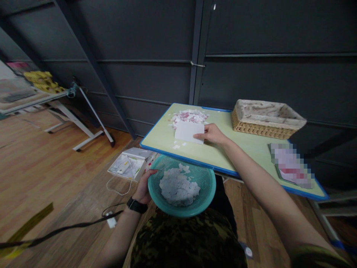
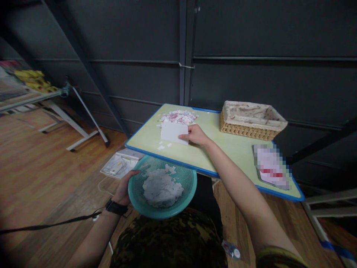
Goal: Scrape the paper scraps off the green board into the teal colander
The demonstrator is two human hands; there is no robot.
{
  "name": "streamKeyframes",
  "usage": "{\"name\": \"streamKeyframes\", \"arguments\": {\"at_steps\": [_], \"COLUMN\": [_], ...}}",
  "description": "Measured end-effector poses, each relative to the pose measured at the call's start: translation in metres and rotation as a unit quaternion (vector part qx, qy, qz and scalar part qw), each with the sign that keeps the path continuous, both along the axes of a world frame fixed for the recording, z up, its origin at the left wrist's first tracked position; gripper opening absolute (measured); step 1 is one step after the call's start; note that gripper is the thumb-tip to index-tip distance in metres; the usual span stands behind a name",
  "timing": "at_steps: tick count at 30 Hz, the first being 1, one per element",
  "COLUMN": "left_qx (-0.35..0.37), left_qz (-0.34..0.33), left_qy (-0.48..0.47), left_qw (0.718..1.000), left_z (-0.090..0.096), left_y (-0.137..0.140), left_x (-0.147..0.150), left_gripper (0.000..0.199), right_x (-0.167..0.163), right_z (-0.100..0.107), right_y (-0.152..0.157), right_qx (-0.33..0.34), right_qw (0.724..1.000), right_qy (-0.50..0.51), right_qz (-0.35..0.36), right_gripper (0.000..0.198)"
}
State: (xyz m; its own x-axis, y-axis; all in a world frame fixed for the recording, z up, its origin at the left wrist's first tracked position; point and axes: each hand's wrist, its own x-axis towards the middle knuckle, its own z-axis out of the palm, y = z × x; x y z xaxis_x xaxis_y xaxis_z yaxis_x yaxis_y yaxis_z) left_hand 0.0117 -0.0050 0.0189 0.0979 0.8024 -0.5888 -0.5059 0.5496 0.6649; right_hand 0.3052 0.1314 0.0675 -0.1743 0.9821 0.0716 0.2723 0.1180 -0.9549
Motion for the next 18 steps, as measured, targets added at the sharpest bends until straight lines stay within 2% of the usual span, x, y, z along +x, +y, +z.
{"name": "streamKeyframes", "arguments": {"at_steps": [8, 13, 18], "left_qx": [-0.007, -0.006, -0.004], "left_qz": [0.011, 0.002, 0.002], "left_qy": [-0.011, -0.010, -0.009], "left_qw": [1.000, 1.000, 1.000], "left_z": [-0.0010, -0.0030, -0.0041], "left_y": [0.0005, 0.0016, 0.0014], "left_x": [-0.0020, -0.0025, -0.0029], "left_gripper": [0.010, 0.012, 0.010], "right_x": [0.0014, 0.0030, 0.0055], "right_z": [-0.0031, -0.0069, -0.0105], "right_y": [0.0019, 0.0039, 0.0071], "right_qx": [0.025, 0.015, 0.025], "right_qw": [1.000, 1.000, 0.999], "right_qy": [-0.008, -0.007, -0.041], "right_qz": [0.007, 0.016, 0.001], "right_gripper": [0.032, 0.032, 0.034]}}
